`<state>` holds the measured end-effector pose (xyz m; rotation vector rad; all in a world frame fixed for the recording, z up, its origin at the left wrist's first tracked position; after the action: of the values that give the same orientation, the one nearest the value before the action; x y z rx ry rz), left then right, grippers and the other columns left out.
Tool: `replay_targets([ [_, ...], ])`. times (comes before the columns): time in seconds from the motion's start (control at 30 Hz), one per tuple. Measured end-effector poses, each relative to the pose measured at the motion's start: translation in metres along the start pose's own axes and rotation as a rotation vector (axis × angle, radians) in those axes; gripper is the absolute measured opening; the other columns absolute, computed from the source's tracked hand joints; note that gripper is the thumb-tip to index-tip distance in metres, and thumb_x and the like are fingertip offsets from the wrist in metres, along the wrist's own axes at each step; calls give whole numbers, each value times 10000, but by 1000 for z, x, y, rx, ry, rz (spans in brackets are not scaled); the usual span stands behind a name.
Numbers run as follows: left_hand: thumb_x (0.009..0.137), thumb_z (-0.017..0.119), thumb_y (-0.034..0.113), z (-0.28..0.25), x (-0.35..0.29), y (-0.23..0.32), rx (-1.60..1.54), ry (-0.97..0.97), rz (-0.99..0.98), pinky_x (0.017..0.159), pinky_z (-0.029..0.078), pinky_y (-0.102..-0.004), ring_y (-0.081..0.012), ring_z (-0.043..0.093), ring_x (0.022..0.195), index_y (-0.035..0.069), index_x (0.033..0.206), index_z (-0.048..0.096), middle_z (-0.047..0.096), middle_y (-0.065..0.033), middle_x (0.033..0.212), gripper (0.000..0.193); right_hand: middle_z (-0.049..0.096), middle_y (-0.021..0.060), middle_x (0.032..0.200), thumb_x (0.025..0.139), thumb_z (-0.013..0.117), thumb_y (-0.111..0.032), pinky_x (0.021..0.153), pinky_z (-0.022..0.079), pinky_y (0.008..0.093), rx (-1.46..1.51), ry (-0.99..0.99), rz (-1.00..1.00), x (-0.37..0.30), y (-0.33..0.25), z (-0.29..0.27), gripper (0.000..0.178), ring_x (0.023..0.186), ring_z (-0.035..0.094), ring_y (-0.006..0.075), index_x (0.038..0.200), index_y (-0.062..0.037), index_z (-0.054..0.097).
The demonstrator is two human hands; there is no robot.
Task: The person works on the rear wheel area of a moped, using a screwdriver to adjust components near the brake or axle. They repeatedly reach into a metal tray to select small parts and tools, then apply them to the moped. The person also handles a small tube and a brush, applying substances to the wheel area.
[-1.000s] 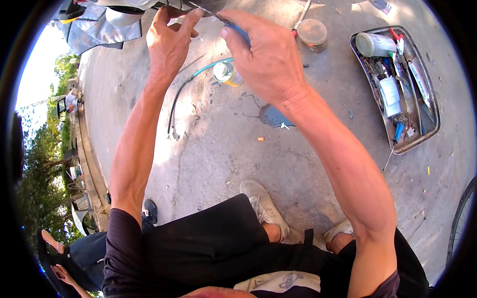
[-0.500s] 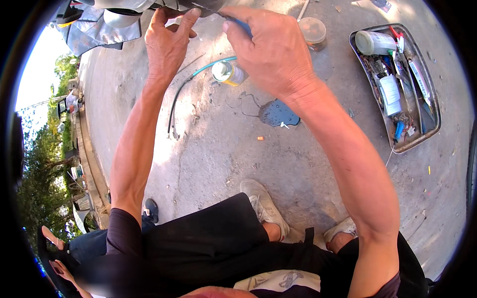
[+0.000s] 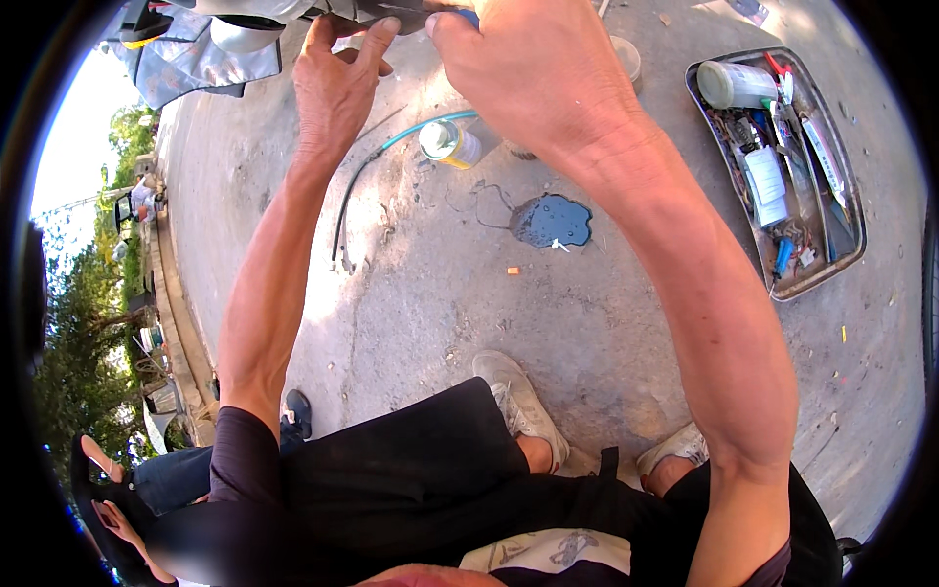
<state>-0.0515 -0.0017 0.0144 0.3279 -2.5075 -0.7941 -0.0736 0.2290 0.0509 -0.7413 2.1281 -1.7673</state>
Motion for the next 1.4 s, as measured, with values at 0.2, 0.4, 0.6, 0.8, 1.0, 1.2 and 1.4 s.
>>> replay_targets([
  [0.2,922,765,275,1,-1,-2,-19,2,20,616,552,-381,-237,710,671,-57,1209,587,727,-173,1007,474,694,228,825,946,608,-122,708,536,409,-86,278,-413,-1,19,16,232,735,697,313,1076,30,726],
  [0.4,926,756,272,2,-1,2,-25,-5,24,611,548,-378,-236,706,666,-57,1208,587,728,-173,1010,465,698,168,822,958,621,-131,694,515,380,394,214,-6,2,35,24,278,710,661,249,1160,38,711],
  [0.6,932,747,301,2,-2,-2,-16,4,-6,621,547,-381,-246,708,655,-55,1171,601,735,-168,988,454,624,144,743,992,567,-135,670,513,414,251,322,-27,-8,36,64,309,653,615,229,1242,-21,710],
  [0.8,947,737,357,-4,-8,10,-11,15,-30,649,546,-385,-255,714,662,-61,1145,609,736,-167,1009,480,601,83,711,992,600,-116,605,484,370,-292,441,-384,-3,56,57,329,623,569,173,1290,-20,701],
  [1.0,947,742,386,-3,-2,1,-15,-30,-20,628,542,-391,-247,718,677,-76,1131,607,728,-189,1001,515,564,-53,763,1024,631,-142,517,394,229,500,436,41,-6,58,52,326,596,479,38,1299,24,688],
  [1.2,943,727,512,-3,4,0,-77,-29,54,595,529,-371,-228,667,624,-90,1118,614,702,-186,874,636,581,-30,782,1064,549,-106,576,402,207,309,336,-69,-11,67,56,307,668,491,31,1325,4,669],
  [1.4,955,703,534,-3,7,10,-43,-2,37,582,537,-363,-226,664,641,-114,1151,610,698,-172,864,684,614,-7,856,1059,554,-123,632,439,230,427,310,67,-23,80,46,362,724,525,63,1397,0,604],
])
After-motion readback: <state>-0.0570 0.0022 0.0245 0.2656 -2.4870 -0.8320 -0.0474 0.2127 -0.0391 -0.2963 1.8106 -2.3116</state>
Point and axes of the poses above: each hand's wrist, its own x-axis towards the middle knuckle, its own z-axis out of the palm, y = z × x, the point moved 3 cm from there along x, towards the middle knuckle
